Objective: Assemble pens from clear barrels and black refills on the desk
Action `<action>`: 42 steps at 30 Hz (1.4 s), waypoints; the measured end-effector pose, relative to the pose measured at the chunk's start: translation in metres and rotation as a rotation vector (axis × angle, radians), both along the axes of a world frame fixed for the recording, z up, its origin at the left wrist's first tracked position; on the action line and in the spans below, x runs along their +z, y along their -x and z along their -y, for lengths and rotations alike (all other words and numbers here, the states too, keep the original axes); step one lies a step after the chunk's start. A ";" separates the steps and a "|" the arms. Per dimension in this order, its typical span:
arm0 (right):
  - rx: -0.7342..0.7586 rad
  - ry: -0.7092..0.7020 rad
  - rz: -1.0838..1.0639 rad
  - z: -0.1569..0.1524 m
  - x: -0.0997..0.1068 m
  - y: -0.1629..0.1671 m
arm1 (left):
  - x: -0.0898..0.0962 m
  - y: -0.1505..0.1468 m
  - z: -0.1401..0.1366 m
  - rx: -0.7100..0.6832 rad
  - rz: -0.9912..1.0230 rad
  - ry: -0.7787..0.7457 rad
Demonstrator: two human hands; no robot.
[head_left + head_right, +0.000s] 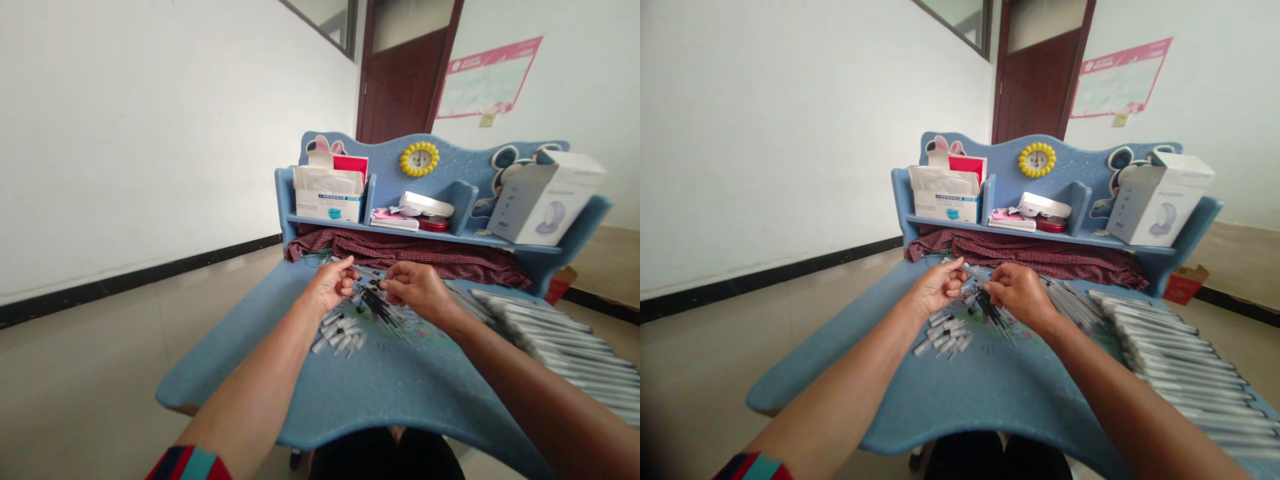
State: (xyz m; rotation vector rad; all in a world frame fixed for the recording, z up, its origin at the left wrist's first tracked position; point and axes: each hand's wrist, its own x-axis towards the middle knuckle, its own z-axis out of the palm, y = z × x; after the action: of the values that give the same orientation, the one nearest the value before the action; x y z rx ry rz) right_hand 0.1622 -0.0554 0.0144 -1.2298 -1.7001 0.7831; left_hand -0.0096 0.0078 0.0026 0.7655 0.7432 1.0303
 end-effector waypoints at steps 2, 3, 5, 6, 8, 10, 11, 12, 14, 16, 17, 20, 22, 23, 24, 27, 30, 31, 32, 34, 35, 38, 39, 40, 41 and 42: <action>0.061 0.022 -0.169 -0.008 0.001 0.007 | 0.003 0.000 0.002 -0.007 0.049 0.017; 0.084 0.025 -0.222 -0.011 0.002 0.011 | 0.004 0.000 0.002 -0.009 0.072 0.020; 0.115 0.013 -0.279 -0.016 0.005 0.016 | 0.006 0.001 0.004 -0.013 0.111 0.024; 0.125 0.002 -0.292 -0.017 0.006 0.017 | 0.008 0.002 0.004 -0.009 0.129 0.025; 0.138 -0.014 -0.291 -0.020 0.008 0.018 | 0.010 0.003 0.004 0.012 0.167 0.027; 0.125 -0.018 -0.246 -0.025 0.007 0.014 | 0.011 0.006 0.003 0.036 0.208 0.026; 0.101 -0.014 -0.185 -0.028 0.005 0.012 | 0.012 0.007 0.002 0.049 0.231 0.025; 0.065 -0.006 -0.083 -0.032 0.003 0.009 | 0.012 0.009 0.001 0.062 0.251 0.025; -0.025 0.020 0.285 -0.042 -0.005 0.003 | 0.013 0.011 -0.001 0.094 0.277 0.023; -0.097 0.044 0.677 -0.052 -0.013 0.000 | 0.013 0.012 -0.002 0.122 0.288 0.022; -0.123 0.050 0.806 -0.056 -0.017 0.000 | 0.013 0.012 -0.002 0.126 0.288 0.023; -0.166 0.060 0.925 -0.064 -0.028 0.003 | 0.011 0.011 -0.002 0.120 0.273 0.031; -0.172 0.066 0.963 -0.067 -0.032 0.007 | 0.010 0.011 -0.002 0.118 0.256 0.035; -0.170 0.069 0.976 -0.068 -0.033 0.009 | 0.010 0.010 -0.002 0.120 0.249 0.035; -0.167 0.070 0.984 -0.068 -0.034 0.010 | 0.010 0.010 -0.002 0.120 0.243 0.035; -0.160 0.052 0.986 -0.065 -0.032 0.010 | 0.009 0.011 -0.002 0.121 0.228 0.033; -0.121 0.007 0.887 -0.053 -0.026 0.005 | 0.009 0.011 -0.002 0.126 0.196 0.035; -0.090 -0.001 0.797 -0.047 -0.024 0.002 | 0.009 0.011 -0.002 0.128 0.181 0.035; -0.049 0.001 0.682 -0.040 -0.021 0.000 | 0.008 0.011 -0.002 0.129 0.164 0.033; 0.032 0.026 0.431 -0.025 -0.017 -0.005 | 0.006 0.010 -0.003 0.125 0.125 0.023; 0.062 0.037 0.332 -0.018 -0.015 -0.006 | 0.005 0.009 -0.003 0.120 0.105 0.018; 0.097 0.025 0.172 -0.004 -0.012 -0.009 | 0.002 0.006 -0.003 0.113 0.046 0.003; 0.095 0.013 0.153 -0.001 -0.012 -0.009 | 0.001 0.005 -0.003 0.112 0.031 -0.003; 0.090 0.005 0.142 -0.001 -0.013 -0.009 | 0.000 0.004 -0.002 0.109 0.017 -0.007; 0.082 -0.004 0.137 -0.001 -0.014 -0.010 | -0.001 0.003 -0.002 0.104 0.004 -0.010; 0.072 -0.013 0.137 -0.001 -0.015 -0.010 | -0.001 0.002 -0.002 0.097 -0.007 -0.014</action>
State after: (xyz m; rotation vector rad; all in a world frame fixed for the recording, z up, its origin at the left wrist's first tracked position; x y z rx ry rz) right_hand 0.1719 -0.0543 -0.0008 -1.2430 -1.8671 0.7433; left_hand -0.0116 0.0094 0.0012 0.7512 0.7857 1.1219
